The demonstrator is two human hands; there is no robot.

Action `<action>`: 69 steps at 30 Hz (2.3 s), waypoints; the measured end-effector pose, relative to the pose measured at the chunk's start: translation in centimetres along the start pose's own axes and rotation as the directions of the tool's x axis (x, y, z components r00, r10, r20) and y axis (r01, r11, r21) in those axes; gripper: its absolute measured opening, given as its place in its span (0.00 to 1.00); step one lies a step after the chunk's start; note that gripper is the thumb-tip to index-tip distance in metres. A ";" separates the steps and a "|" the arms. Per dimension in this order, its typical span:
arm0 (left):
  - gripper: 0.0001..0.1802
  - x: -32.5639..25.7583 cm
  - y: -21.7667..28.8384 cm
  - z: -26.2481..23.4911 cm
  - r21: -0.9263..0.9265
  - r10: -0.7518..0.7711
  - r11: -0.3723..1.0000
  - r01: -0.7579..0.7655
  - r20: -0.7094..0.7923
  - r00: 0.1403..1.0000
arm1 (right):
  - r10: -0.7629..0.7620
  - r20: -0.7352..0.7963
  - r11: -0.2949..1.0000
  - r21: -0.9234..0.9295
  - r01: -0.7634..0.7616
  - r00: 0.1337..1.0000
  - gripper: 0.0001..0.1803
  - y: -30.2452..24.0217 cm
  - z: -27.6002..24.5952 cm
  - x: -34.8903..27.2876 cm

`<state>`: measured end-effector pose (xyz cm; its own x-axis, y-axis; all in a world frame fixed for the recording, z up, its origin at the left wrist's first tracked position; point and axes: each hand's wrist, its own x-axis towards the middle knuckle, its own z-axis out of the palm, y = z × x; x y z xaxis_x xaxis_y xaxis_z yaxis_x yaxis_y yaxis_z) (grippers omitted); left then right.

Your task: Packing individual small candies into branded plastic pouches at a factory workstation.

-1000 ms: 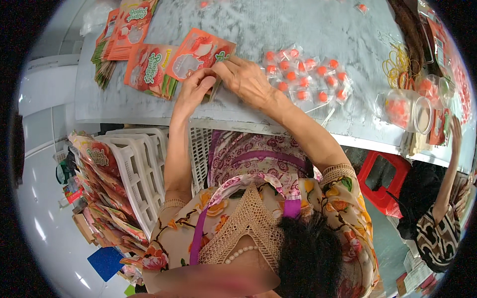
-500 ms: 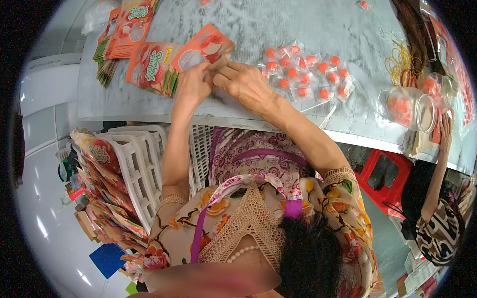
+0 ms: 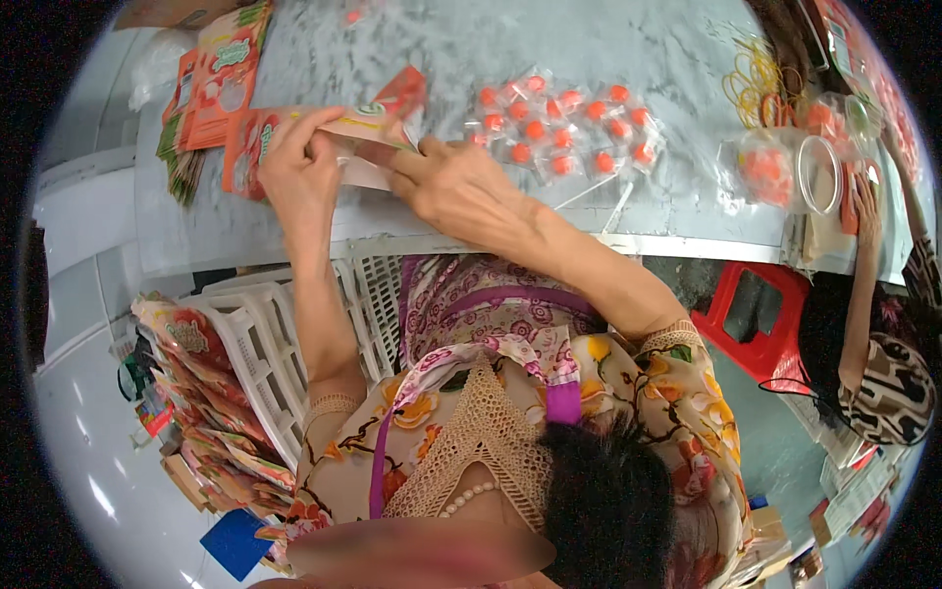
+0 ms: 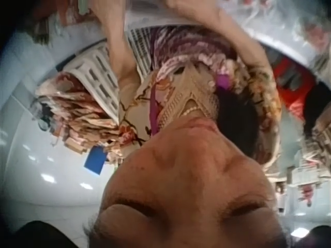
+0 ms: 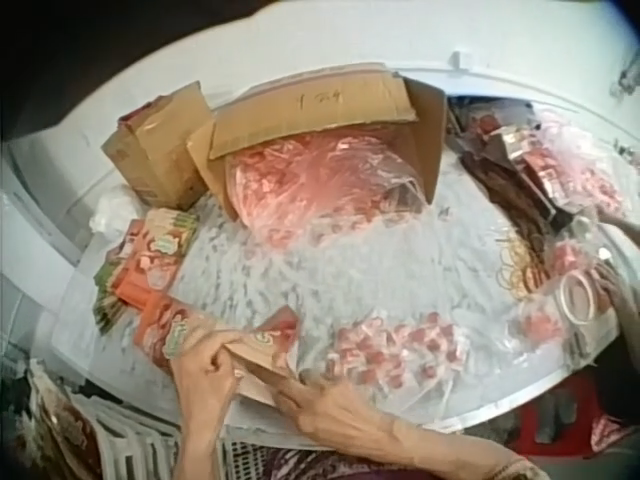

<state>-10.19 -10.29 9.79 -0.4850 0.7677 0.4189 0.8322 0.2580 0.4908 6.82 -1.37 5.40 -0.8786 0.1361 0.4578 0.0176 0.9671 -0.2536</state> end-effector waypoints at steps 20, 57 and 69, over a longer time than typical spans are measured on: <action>0.15 1.5 0.2 2.5 0.088 -0.130 0.988 0.126 0.051 0.990 | 0.294 -0.040 0.943 -0.151 -0.296 0.955 0.17 8.1 3.6 -6.7; 0.21 4.6 7.0 9.7 -0.047 -0.188 0.975 0.215 0.336 0.923 | 0.911 -0.324 0.278 0.939 0.200 0.256 0.23 6.9 2.5 1.0; 0.19 3.1 7.9 10.0 -0.206 -0.082 0.962 0.182 0.417 0.905 | 0.857 -0.479 0.516 0.804 -0.297 0.191 0.11 7.4 3.0 0.5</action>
<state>-2.45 0.04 7.32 -0.3953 0.9183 0.0207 0.6568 0.2668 0.7053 5.07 5.24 1.15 0.0762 0.9574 0.2784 -0.1135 0.2858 -0.9516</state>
